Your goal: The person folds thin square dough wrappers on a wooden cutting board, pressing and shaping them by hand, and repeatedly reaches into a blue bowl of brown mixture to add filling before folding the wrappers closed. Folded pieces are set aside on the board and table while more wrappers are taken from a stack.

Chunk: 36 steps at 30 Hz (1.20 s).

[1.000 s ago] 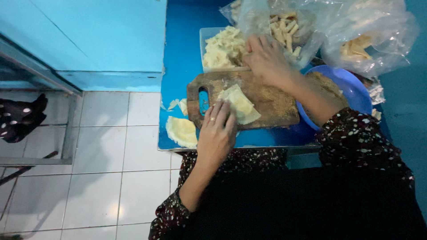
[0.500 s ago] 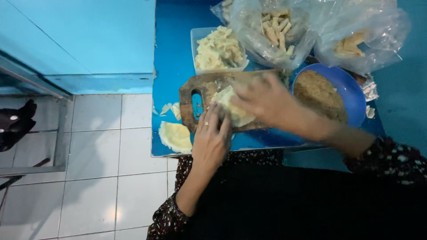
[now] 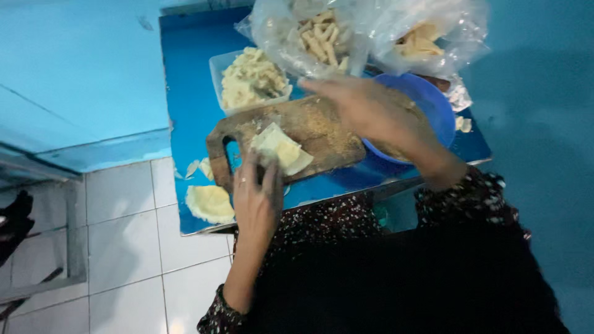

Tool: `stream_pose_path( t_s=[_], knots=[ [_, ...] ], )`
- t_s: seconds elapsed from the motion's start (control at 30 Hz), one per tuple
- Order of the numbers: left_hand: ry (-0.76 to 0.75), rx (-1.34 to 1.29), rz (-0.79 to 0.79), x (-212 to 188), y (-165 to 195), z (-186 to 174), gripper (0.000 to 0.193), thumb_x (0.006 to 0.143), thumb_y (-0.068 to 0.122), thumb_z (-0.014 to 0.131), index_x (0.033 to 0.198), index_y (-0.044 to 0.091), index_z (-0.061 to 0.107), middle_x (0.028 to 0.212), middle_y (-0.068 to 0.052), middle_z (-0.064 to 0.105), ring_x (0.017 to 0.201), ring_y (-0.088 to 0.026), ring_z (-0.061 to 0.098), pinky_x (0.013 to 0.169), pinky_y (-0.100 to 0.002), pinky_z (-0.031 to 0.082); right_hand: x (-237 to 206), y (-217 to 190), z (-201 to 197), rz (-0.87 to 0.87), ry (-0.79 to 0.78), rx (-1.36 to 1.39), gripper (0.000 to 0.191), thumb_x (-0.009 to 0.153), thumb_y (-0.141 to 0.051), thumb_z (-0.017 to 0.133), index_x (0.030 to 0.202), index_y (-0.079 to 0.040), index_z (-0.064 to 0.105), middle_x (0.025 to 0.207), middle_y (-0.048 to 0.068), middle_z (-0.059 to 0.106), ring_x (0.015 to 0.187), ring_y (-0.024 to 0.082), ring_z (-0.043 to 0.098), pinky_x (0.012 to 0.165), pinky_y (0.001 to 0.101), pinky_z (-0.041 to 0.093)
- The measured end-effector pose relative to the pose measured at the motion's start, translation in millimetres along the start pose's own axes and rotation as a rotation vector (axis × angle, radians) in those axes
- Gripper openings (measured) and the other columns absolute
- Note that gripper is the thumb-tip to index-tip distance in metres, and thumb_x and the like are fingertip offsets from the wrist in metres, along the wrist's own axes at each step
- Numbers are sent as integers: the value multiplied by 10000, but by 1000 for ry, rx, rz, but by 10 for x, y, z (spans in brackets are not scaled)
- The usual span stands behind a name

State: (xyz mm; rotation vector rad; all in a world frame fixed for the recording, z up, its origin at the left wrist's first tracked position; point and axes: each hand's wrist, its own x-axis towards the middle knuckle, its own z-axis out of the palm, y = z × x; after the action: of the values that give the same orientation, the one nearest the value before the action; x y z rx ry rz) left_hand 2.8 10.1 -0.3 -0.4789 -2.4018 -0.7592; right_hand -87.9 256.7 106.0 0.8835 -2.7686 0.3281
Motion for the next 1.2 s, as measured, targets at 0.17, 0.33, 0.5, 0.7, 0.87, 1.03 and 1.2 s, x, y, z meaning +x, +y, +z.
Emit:
stream_pose_path(
  t_s=[0.17, 0.33, 0.5, 0.7, 0.87, 1.03, 1.2],
  knots=[
    [53, 59, 22, -35, 104, -11, 245, 942, 148, 734, 1155, 28, 734, 1257, -196, 591, 1185, -378, 583, 1084, -560, 408, -718, 58, -144, 2, 263, 7, 249, 999, -77, 591, 1242, -76, 535, 1037, 217, 689, 947, 436, 665, 758, 511, 509],
    [17, 45, -14, 17, 162, -27, 291, 934, 137, 740, 1215, 60, 752, 1211, -144, 599, 1151, -336, 591, 1099, -578, 381, -968, 260, 76, 272, -27, 223, 404, 960, -20, 557, 1352, -71, 474, 1021, 204, 731, 961, 361, 732, 802, 449, 583],
    [68, 17, -76, 0, 183, -43, 260, 913, 114, 764, 1153, 20, 727, 1284, -191, 603, 1143, -331, 593, 1112, -575, 376, -1057, 390, 94, 274, -70, 303, 436, 897, 5, 618, 1306, -77, 488, 1149, 202, 738, 1027, 350, 731, 826, 413, 585],
    [144, -32, -181, -68, 198, -69, 259, 888, 84, 799, 1108, -13, 703, 1274, -196, 609, 1154, -394, 569, 1023, -477, 448, -1106, 395, 111, 221, -85, 329, 376, 911, 9, 624, 1256, -67, 494, 1080, 185, 739, 1012, 338, 741, 800, 410, 598],
    [170, -54, -217, -65, 165, -70, 284, 901, 92, 786, 1131, -33, 677, 1261, -214, 611, 1162, -410, 556, 1027, -489, 434, -1108, 362, 207, 146, 22, 241, 315, 904, -2, 665, 1176, -30, 508, 978, 171, 736, 955, 350, 737, 771, 420, 565],
    [136, 6, -187, -61, 49, -81, 221, 920, 134, 786, 1053, -5, 676, 1191, -178, 630, 1141, -356, 579, 1073, -529, 380, -982, 247, 173, 494, 172, 308, 312, 898, -118, 795, 1077, -10, 564, 972, 140, 752, 913, 233, 760, 746, 339, 566],
    [118, 0, -208, -41, 30, -51, 168, 916, 122, 774, 1010, 25, 674, 1164, -150, 633, 1135, -323, 585, 1100, -523, 364, -580, -287, 472, 585, 258, 796, 302, 893, -142, 799, 1096, -52, 594, 990, 102, 776, 902, 157, 752, 774, 263, 607]
  ],
)
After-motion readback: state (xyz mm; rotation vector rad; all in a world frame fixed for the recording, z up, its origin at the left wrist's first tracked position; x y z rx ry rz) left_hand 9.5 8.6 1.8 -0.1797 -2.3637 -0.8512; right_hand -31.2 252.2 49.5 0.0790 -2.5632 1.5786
